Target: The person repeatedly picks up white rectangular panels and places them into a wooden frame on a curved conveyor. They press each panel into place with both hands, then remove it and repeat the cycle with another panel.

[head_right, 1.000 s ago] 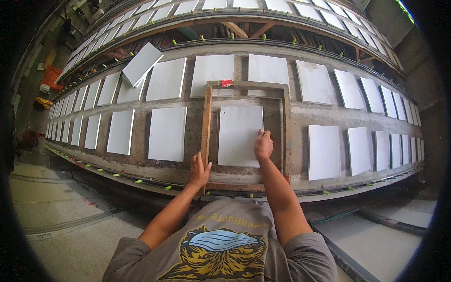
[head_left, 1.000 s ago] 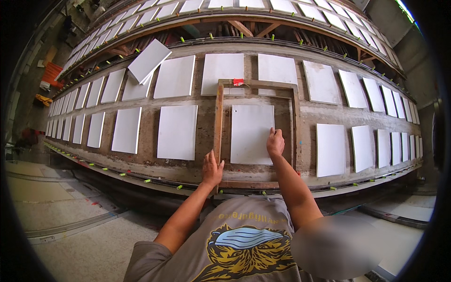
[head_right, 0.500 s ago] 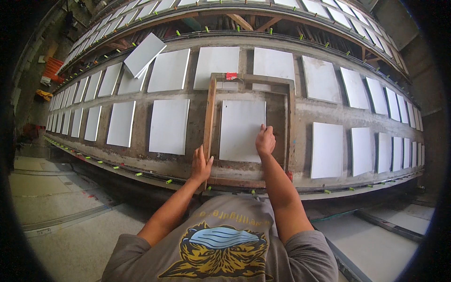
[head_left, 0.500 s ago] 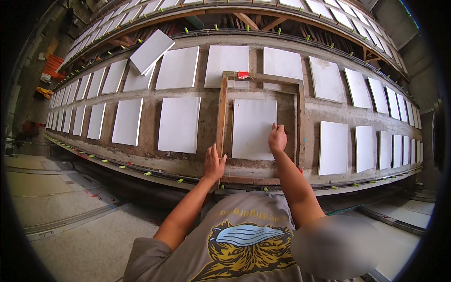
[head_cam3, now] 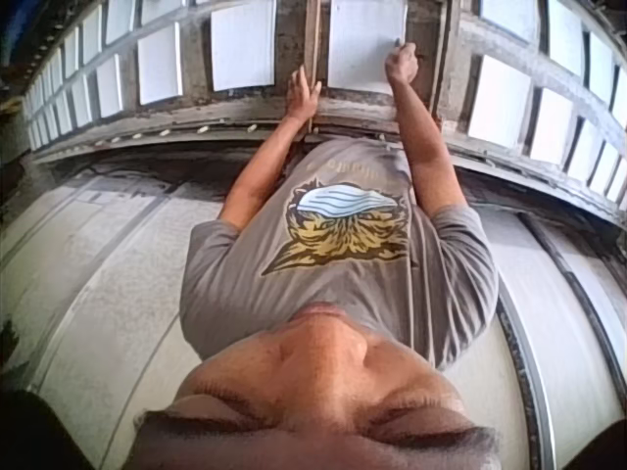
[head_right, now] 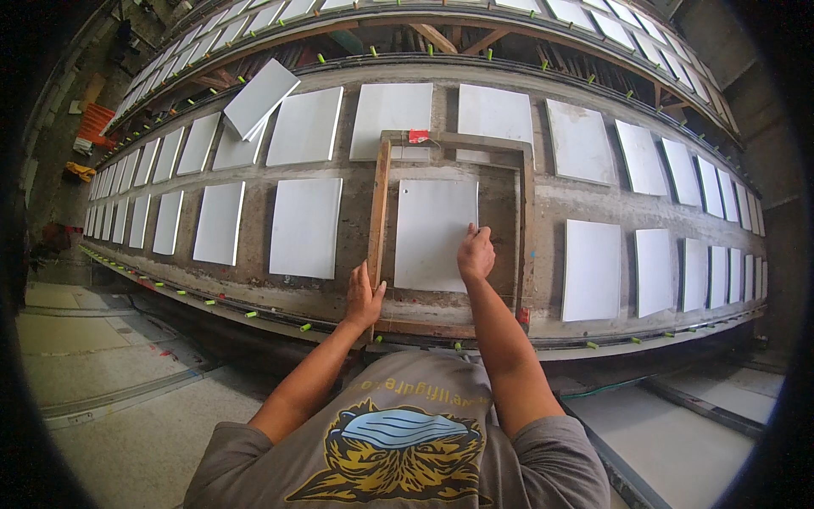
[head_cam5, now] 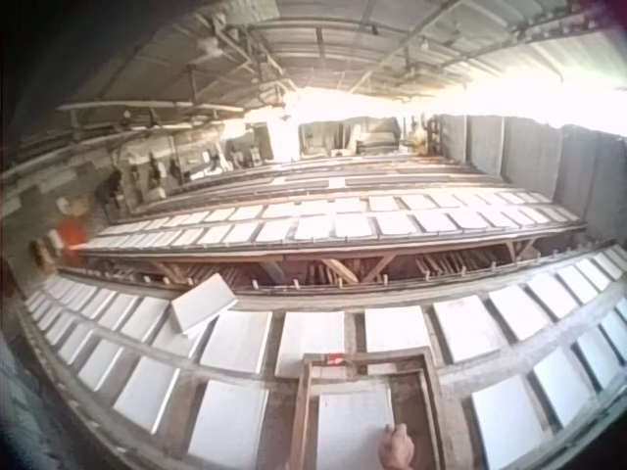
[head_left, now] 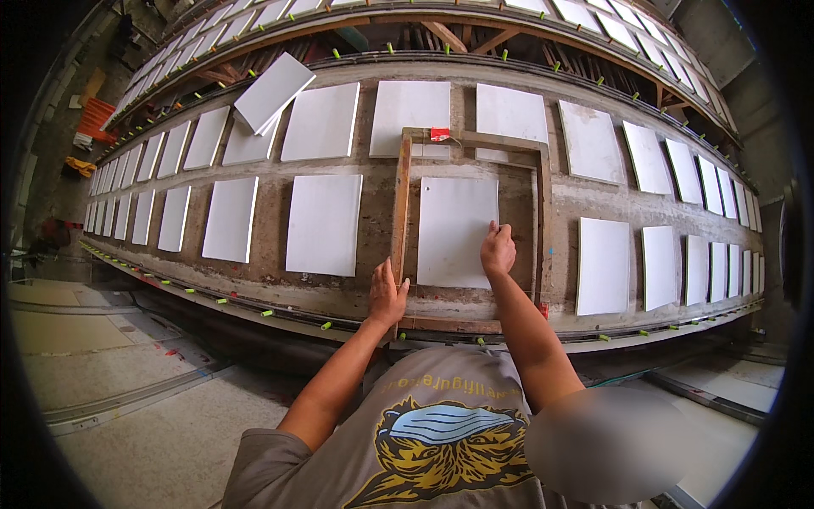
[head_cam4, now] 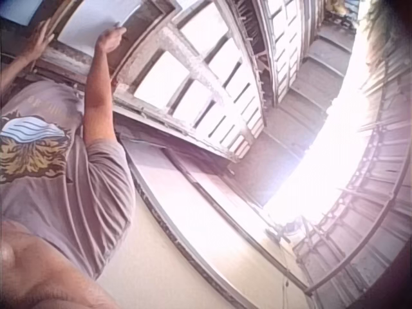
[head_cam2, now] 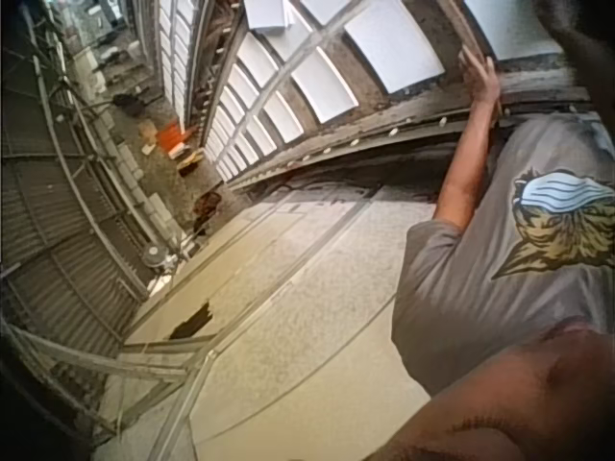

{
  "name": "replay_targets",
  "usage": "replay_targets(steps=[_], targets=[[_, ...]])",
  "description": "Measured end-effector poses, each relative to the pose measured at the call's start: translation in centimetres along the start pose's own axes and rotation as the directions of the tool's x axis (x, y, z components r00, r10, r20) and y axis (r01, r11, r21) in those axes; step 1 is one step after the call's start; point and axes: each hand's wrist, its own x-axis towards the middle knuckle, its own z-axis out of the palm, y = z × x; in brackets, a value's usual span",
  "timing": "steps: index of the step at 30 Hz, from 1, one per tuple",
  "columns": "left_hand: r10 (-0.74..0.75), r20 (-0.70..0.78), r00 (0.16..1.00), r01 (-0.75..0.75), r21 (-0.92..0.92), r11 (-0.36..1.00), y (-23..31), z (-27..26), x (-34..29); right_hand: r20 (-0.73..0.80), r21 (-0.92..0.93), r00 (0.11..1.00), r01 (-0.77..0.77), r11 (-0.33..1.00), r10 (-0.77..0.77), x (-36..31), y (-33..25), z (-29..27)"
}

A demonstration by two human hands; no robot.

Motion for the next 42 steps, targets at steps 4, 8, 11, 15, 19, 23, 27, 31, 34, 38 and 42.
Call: replay_targets(steps=[4,8,11,15,19,23,27,31,34,38,42], targets=[[0.013,0.005,1.000,-0.013,0.010,1.000,-0.1,0.1,0.1,-0.039,0.018,0.999,0.003,1.000,-0.002,-0.1,0.2,0.2],[0.007,-0.003,1.000,-0.007,-0.010,1.000,-0.3,0.1,0.1,-0.058,0.056,0.998,0.039,0.998,-0.036,-1.0,-0.5,-0.1],[-0.012,0.010,1.000,0.012,-0.003,1.000,-0.2,0.0,0.1,-0.107,0.015,0.989,0.107,0.994,-0.105,-1.3,0.1,0.3],[-0.023,0.016,1.000,0.023,0.004,1.000,-0.2,0.0,0.0,-0.122,-0.129,0.974,0.174,0.976,-0.189,-1.5,-0.1,-0.1],[-0.017,0.011,1.000,0.017,-0.015,1.000,-0.1,-0.1,-0.1,-0.082,-0.148,0.895,0.424,0.894,-0.438,-1.8,-1.0,-0.5],[-0.005,0.008,1.000,0.005,0.001,1.000,-0.1,-0.1,0.1,0.110,-0.263,0.724,0.682,0.682,-0.681,-1.9,-4.0,0.8],[-0.008,-0.001,1.000,0.008,0.001,1.000,0.3,-0.3,0.0,0.336,-0.301,0.673,0.740,0.602,-0.659,0.7,-8.1,1.1],[-0.010,-0.017,1.000,0.010,-0.016,1.000,0.0,0.0,0.0,0.517,-0.343,0.626,0.776,0.529,-0.584,3.5,-10.8,1.2],[-0.013,0.000,1.000,0.013,-0.037,0.999,0.4,-0.3,0.0,0.574,-0.348,0.607,0.789,0.507,-0.550,4.5,-10.5,1.3],[-0.055,0.022,0.998,0.056,-0.040,0.998,0.8,-0.5,-0.2,0.579,-0.320,0.593,0.797,0.513,-0.560,5.0,-10.1,1.6],[-0.064,0.029,0.998,0.065,-0.047,0.997,0.8,-0.6,-0.3,0.559,-0.303,0.583,0.805,0.510,-0.590,5.3,-9.8,2.0]])
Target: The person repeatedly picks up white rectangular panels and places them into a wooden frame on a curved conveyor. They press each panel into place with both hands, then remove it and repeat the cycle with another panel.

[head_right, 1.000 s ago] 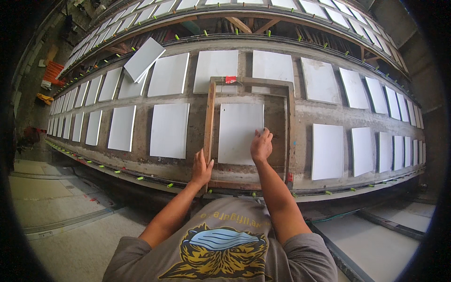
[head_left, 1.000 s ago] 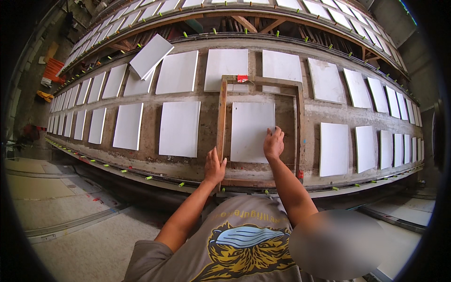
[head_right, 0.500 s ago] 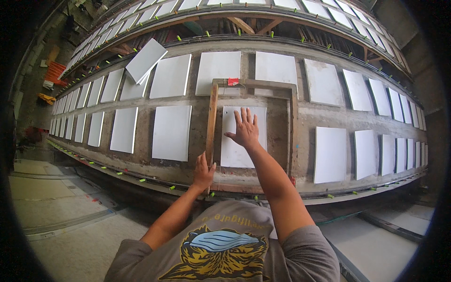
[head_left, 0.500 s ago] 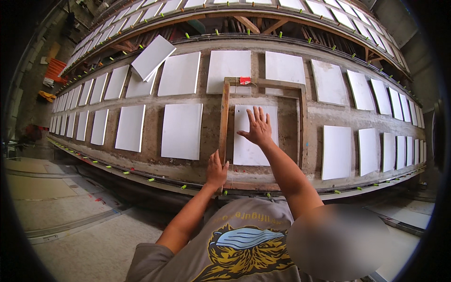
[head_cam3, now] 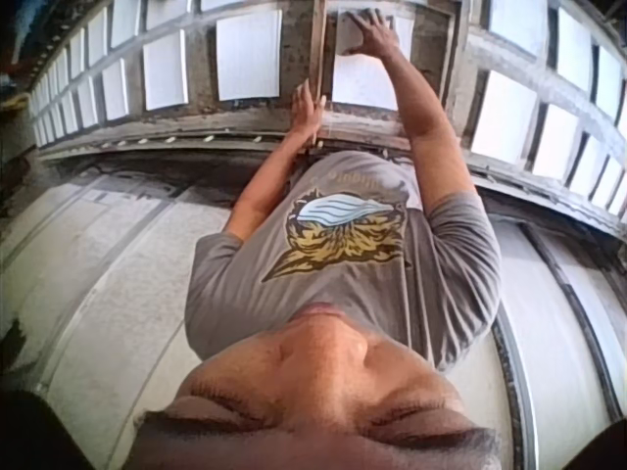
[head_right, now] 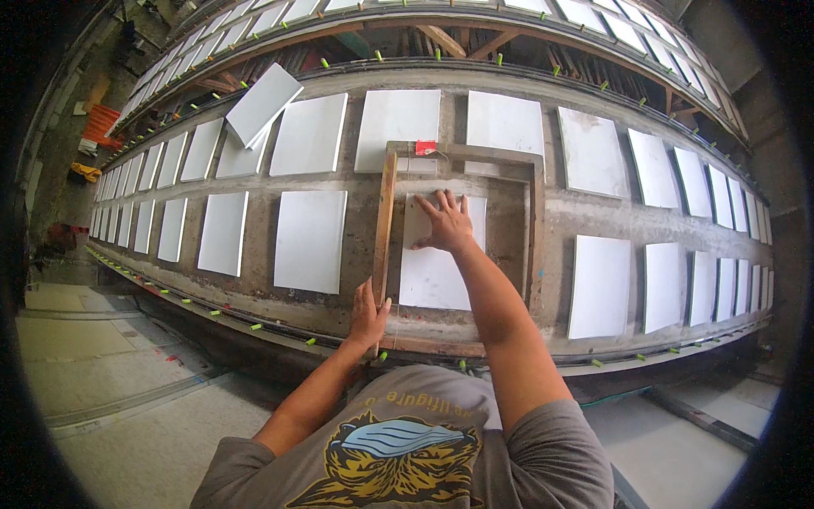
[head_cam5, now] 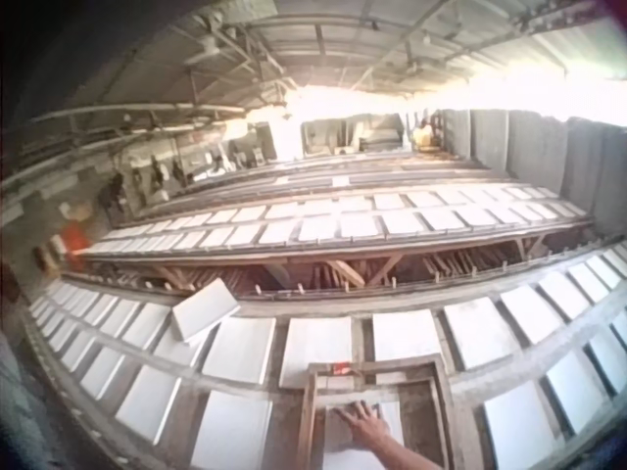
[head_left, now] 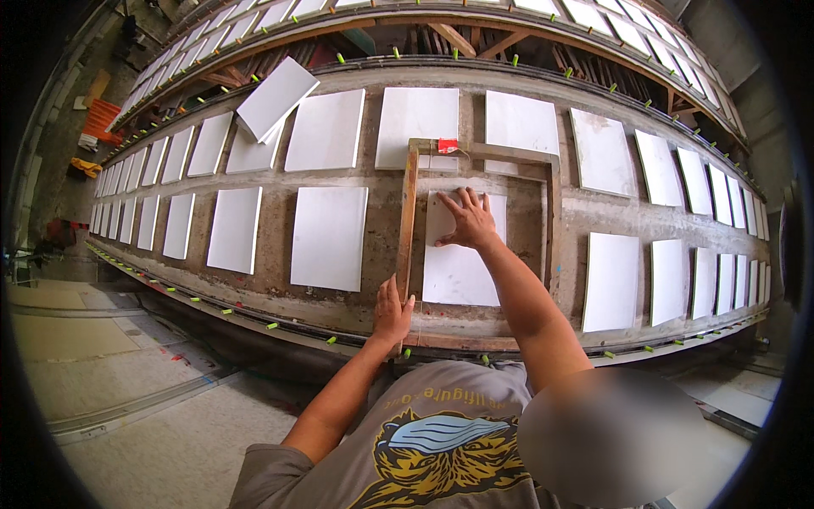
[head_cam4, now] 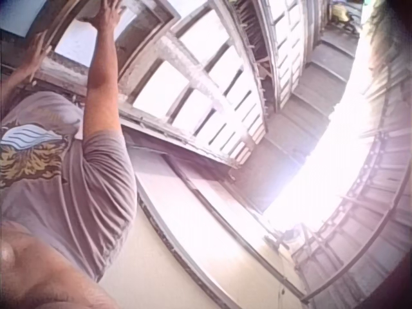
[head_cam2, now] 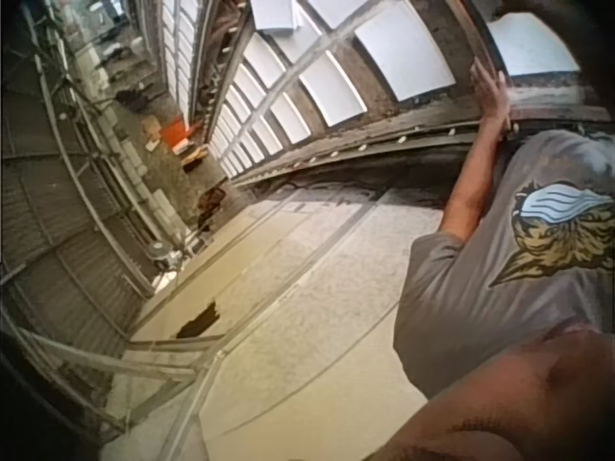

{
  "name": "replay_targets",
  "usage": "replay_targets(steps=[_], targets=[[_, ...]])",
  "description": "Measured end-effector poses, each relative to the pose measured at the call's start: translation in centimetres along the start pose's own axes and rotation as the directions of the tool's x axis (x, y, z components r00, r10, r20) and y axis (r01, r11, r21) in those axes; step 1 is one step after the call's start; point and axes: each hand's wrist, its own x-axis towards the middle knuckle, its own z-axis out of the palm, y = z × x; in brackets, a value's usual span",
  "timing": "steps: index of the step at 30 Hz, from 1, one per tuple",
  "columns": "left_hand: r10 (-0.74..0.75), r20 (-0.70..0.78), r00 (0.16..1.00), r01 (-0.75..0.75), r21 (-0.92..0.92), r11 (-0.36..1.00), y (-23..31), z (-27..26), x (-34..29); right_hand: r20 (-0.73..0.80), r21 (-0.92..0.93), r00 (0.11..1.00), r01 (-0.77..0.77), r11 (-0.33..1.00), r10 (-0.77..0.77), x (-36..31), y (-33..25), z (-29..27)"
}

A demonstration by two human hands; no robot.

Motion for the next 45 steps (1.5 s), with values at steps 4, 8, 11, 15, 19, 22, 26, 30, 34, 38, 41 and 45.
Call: replay_targets(steps=[4,8,11,15,19,22,26,30,34,38,41,45], targets=[[-0.006,-0.007,1.000,0.006,-0.028,1.000,0.2,-0.2,0.0,-0.010,0.013,1.000,0.012,1.000,-0.012,-0.2,-0.1,-0.5],[0.000,-0.012,1.000,0.000,-0.005,1.000,0.1,-0.1,0.2,0.000,-0.009,1.000,-0.001,1.000,0.001,-0.4,-0.3,-1.1],[0.019,-0.030,0.999,-0.019,-0.012,1.000,0.1,0.0,0.1,-0.008,-0.007,1.000,-0.013,1.000,0.013,-0.5,-0.3,-1.2],[0.050,-0.054,0.997,-0.051,-0.025,0.998,-0.3,0.3,0.1,-0.029,-0.002,1.000,0.008,1.000,-0.008,-0.3,0.0,-0.5],[0.049,-0.046,0.998,-0.049,-0.010,0.999,-0.3,0.3,0.1,-0.017,-0.017,0.999,0.042,0.999,-0.042,0.4,0.3,-0.3],[0.060,-0.058,0.997,-0.062,-0.033,0.998,-0.3,0.3,0.2,-0.011,-0.013,0.999,0.044,0.999,-0.045,0.3,0.1,-0.6],[0.031,-0.027,0.999,-0.032,-0.021,0.999,0.0,0.0,0.2,-0.007,-0.007,0.999,0.033,0.999,-0.033,0.2,0.0,-0.6],[0.011,-0.002,1.000,-0.011,-0.004,1.000,0.1,-0.1,0.2,-0.012,0.002,1.000,0.020,1.000,-0.020,0.1,0.0,-0.4],[0.013,-0.006,1.000,-0.013,-0.003,1.000,0.1,-0.1,0.2,0.006,0.005,1.000,0.016,1.000,-0.016,0.2,0.0,-0.5],[0.090,-0.044,0.995,-0.088,0.048,0.995,-0.1,0.1,0.1,0.012,-0.058,1.000,0.027,0.998,-0.026,-0.1,0.2,-0.3],[0.227,0.003,0.974,-0.220,0.246,0.944,2.0,-1.0,-0.1,-0.069,-0.073,0.996,0.056,0.996,-0.061,-1.6,1.0,1.4],[0.186,0.189,0.964,-0.253,0.447,0.858,3.4,-1.8,-0.1,-0.124,-0.027,0.988,0.091,0.995,-0.094,-5.5,0.6,3.0]])
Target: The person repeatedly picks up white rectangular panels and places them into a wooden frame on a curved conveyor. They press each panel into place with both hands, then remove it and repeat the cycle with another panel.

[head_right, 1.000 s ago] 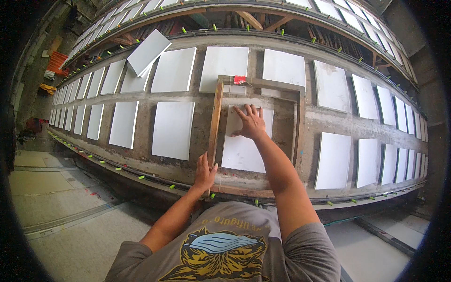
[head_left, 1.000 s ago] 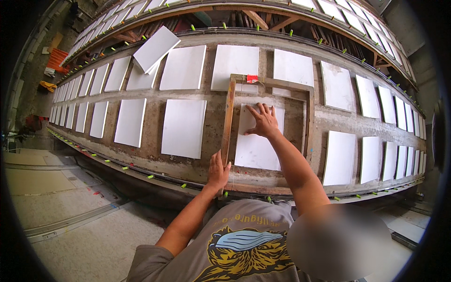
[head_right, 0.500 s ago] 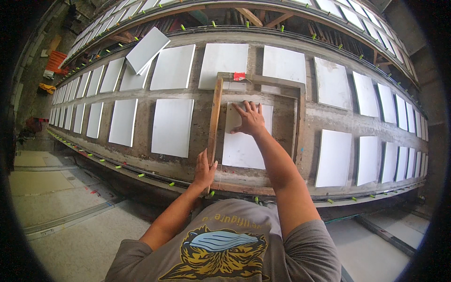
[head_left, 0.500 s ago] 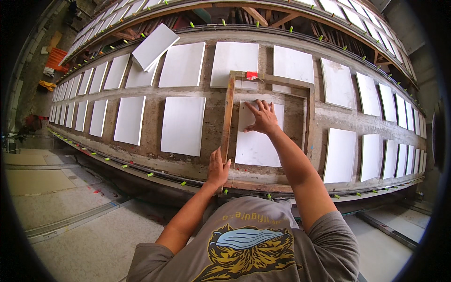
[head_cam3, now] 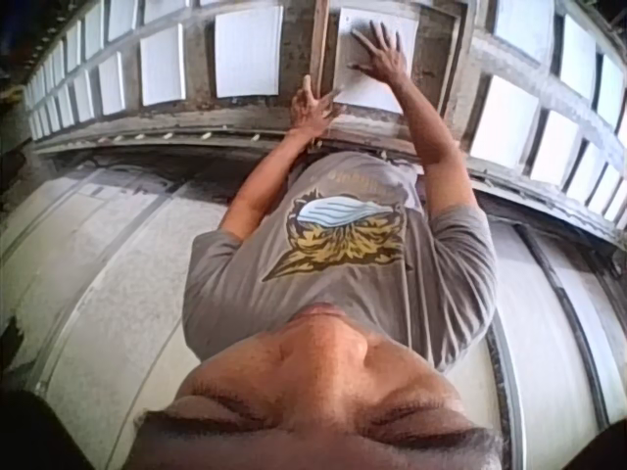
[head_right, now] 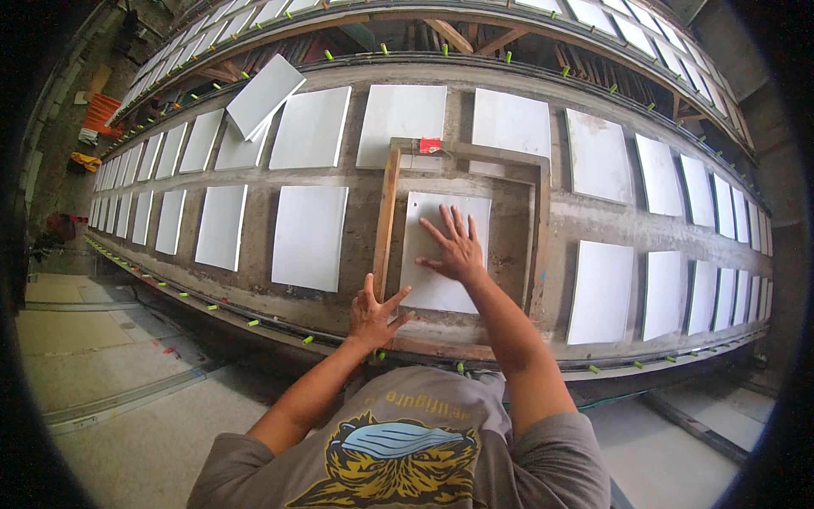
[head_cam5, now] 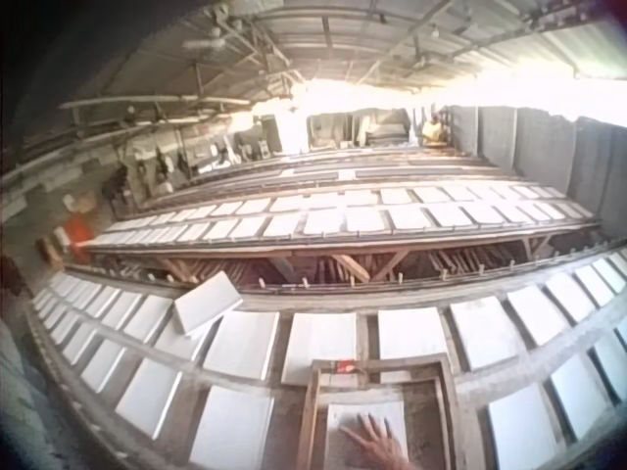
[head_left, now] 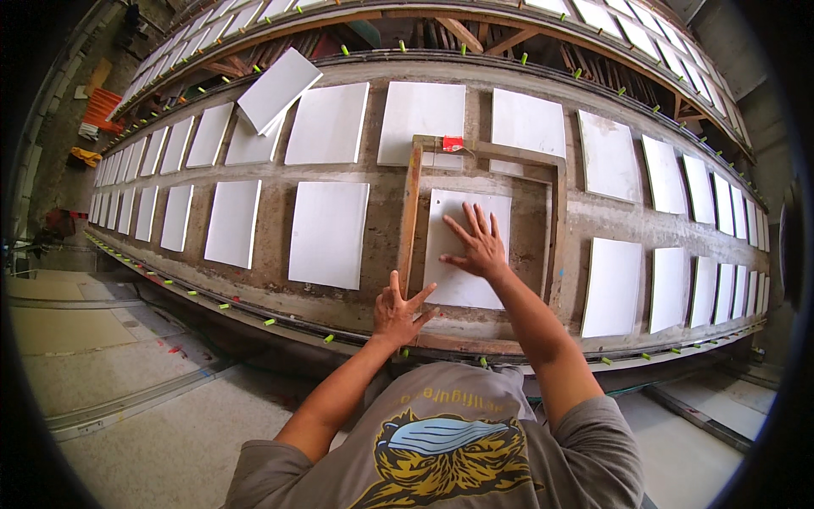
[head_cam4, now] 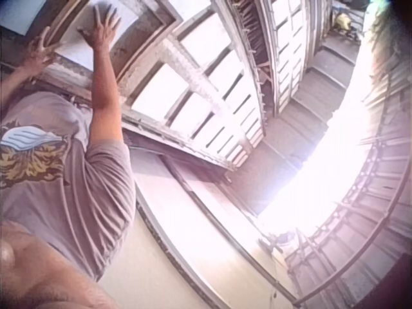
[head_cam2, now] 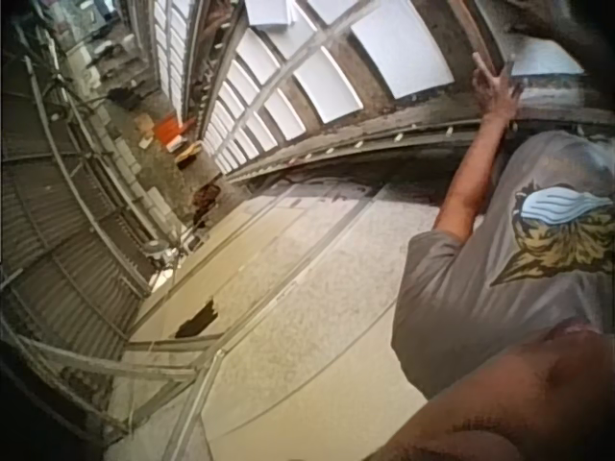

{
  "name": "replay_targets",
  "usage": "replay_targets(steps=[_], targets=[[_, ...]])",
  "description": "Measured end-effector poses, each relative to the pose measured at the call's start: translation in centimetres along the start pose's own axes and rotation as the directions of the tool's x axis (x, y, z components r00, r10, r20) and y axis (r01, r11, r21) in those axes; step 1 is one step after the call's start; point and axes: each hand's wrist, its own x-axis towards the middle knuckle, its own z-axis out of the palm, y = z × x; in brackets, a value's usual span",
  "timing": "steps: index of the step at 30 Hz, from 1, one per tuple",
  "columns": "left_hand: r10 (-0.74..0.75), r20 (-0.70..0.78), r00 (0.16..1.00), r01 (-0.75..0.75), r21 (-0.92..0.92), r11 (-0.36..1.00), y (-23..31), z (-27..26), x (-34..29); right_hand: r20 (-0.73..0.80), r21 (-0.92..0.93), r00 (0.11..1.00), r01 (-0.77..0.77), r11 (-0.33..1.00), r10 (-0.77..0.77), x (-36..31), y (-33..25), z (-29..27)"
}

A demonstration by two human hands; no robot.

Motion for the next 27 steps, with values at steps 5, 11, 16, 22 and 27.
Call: replay_targets(steps=[5,11,16,22,27], targets=[[-0.043,0.109,0.993,0.037,0.056,0.998,0.4,-0.1,0.4,0.025,-0.011,1.000,0.010,1.000,-0.010,-4.4,-1.4,1.3],[-0.063,0.141,0.988,0.047,0.117,0.992,0.7,-0.3,0.5,-0.118,-0.012,0.992,-0.037,0.999,0.036,-1.2,0.2,1.5],[-0.015,0.115,0.993,-0.003,0.155,0.988,0.6,-1.0,0.7,-0.120,0.005,0.968,-0.222,0.975,0.221,6.5,3.5,-0.1],[-0.024,0.127,0.992,0.001,0.181,0.983,0.4,-0.3,0.7,-0.114,0.001,0.978,-0.177,0.984,0.176,4.0,1.1,1.4],[-0.051,0.135,0.990,0.027,0.170,0.985,0.8,-0.6,0.5,-0.102,0.108,0.995,0.029,0.994,-0.018,-1.6,-4.1,3.7]])
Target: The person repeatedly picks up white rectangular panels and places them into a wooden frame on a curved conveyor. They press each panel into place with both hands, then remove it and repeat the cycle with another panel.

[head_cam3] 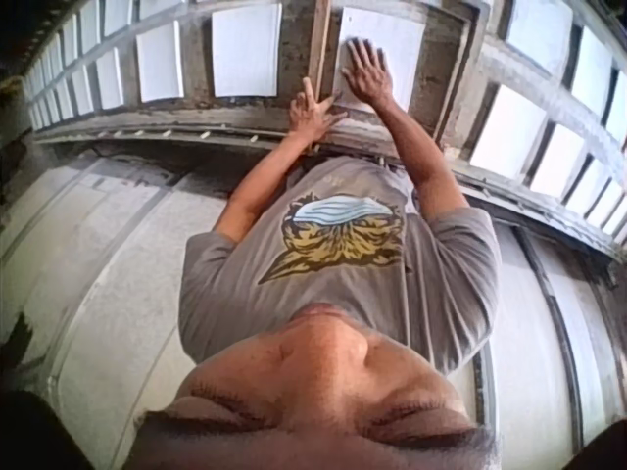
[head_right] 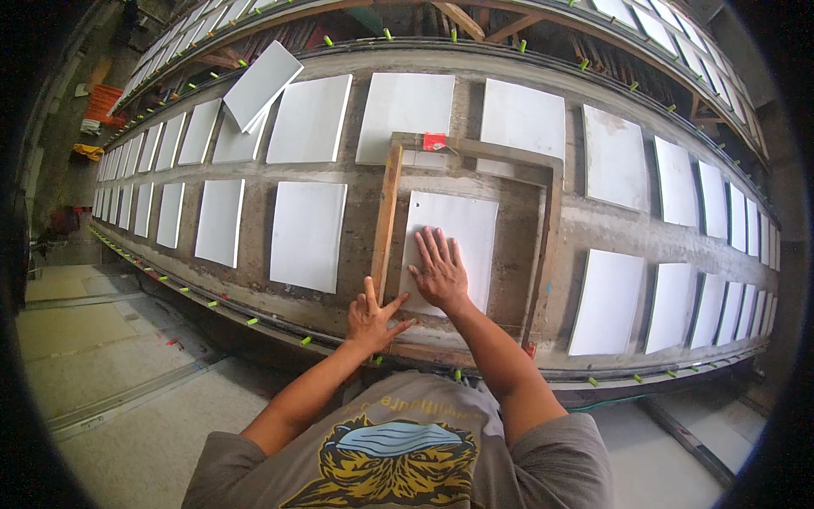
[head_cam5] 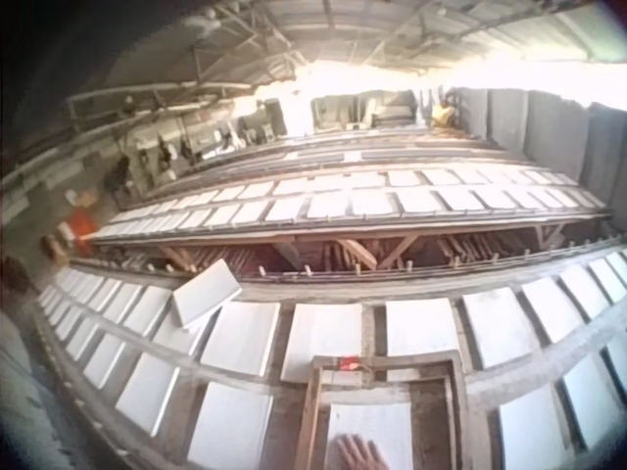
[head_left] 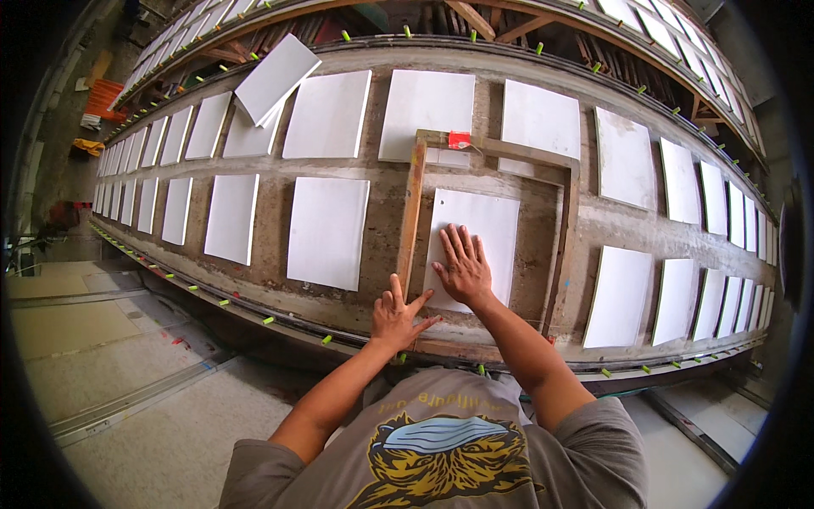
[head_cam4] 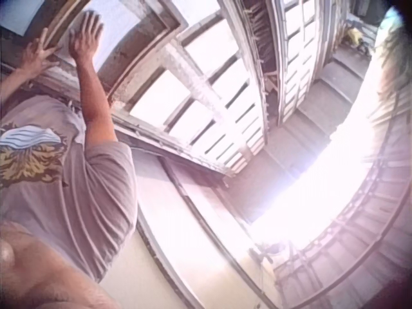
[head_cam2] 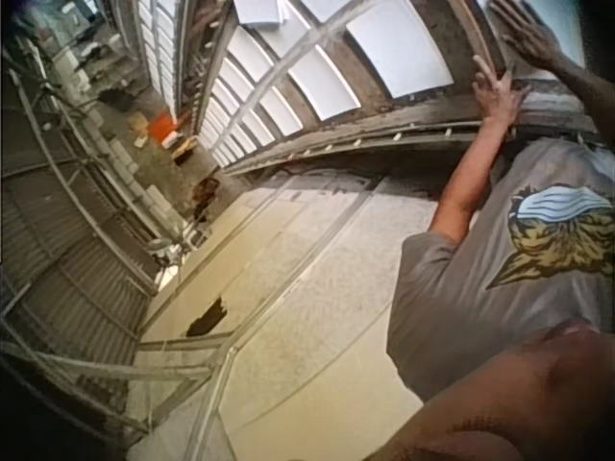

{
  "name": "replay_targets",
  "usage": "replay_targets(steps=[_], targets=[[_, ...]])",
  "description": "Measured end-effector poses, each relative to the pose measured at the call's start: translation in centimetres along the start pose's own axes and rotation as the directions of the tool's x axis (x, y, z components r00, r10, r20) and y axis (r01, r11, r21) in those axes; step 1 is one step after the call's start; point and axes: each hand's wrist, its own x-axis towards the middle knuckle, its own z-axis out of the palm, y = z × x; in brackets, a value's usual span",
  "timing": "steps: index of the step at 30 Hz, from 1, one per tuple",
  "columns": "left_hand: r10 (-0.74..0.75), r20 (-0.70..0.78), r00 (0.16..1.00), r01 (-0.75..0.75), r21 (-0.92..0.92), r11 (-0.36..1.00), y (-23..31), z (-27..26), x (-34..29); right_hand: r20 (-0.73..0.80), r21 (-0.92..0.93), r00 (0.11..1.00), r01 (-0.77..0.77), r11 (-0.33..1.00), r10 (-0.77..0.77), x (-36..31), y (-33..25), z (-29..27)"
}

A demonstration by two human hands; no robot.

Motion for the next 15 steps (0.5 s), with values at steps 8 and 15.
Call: replay_targets(steps=[8,15], targets=[[0.079,-0.160,0.984,-0.076,0.021,0.997,-0.3,0.4,0.2,-0.136,-0.005,0.980,-0.149,0.989,0.147,9.2,1.9,-0.5],[-0.022,-0.072,0.997,0.015,-0.092,0.996,0.0,0.3,0.0,0.029,0.008,0.995,-0.092,0.996,0.092,-0.6,-1.4,0.7]])
